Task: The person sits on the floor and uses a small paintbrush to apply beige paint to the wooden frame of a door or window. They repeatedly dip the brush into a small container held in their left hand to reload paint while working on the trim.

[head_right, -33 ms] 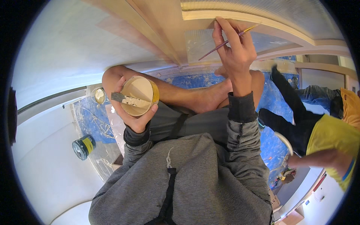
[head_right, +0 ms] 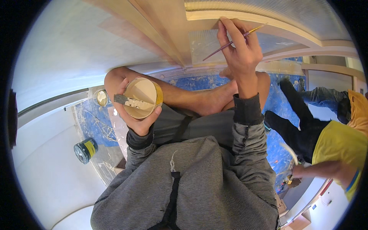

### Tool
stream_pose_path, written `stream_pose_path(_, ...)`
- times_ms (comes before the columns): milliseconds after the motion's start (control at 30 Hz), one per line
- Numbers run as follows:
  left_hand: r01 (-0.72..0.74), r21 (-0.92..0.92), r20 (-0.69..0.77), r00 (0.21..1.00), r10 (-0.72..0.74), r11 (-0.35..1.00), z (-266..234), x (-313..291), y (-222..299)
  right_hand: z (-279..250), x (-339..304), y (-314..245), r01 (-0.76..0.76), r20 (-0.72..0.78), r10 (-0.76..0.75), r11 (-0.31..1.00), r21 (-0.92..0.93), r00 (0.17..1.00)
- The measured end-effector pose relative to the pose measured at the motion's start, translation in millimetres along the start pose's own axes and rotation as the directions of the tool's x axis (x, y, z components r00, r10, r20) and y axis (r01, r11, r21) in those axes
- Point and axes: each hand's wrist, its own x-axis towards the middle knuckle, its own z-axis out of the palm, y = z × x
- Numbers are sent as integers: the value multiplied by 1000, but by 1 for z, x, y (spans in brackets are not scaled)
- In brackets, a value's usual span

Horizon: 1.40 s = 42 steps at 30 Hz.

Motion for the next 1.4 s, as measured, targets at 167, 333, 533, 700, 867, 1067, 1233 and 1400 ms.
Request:
stream_pose_path(167,-11,4,15,1000,11,1000,0,1,-5,-4,6,0,107,48,-105,993,-40,993)
stream_pose_path(333,21,-14,28,999,-20,1000,-1,-2,-5,-17,21,8,292,201,-274,954,-68,941)
stream_pose_path(533,1,-32,35,999,1,999,2,-3,1,-24,35,8,355,369,-311,933,-56,876)
stream_pose_path(700,-18,7,30,999,18,1000,0,-3,2,-23,30,17,238,326,-220,971,-15,919)
stream_pose_path(867,30,-28,8,1000,-29,999,-1,-5,1,-23,17,5,-122,154,102,984,127,983)
stream_pose_path(1067,11,-18,78,997,-10,1000,5,-4,0,-58,-15,-58,-791,316,726,556,255,611)
stream_pose_path(1233,-16,-44,123,992,21,999,17,-3,2,-67,-28,-47,-464,45,494,842,-275,869)
stream_pose_path(1400,-40,-45,121,992,45,998,28,-1,5,-80,-24,-25,-354,142,362,932,-78,921)
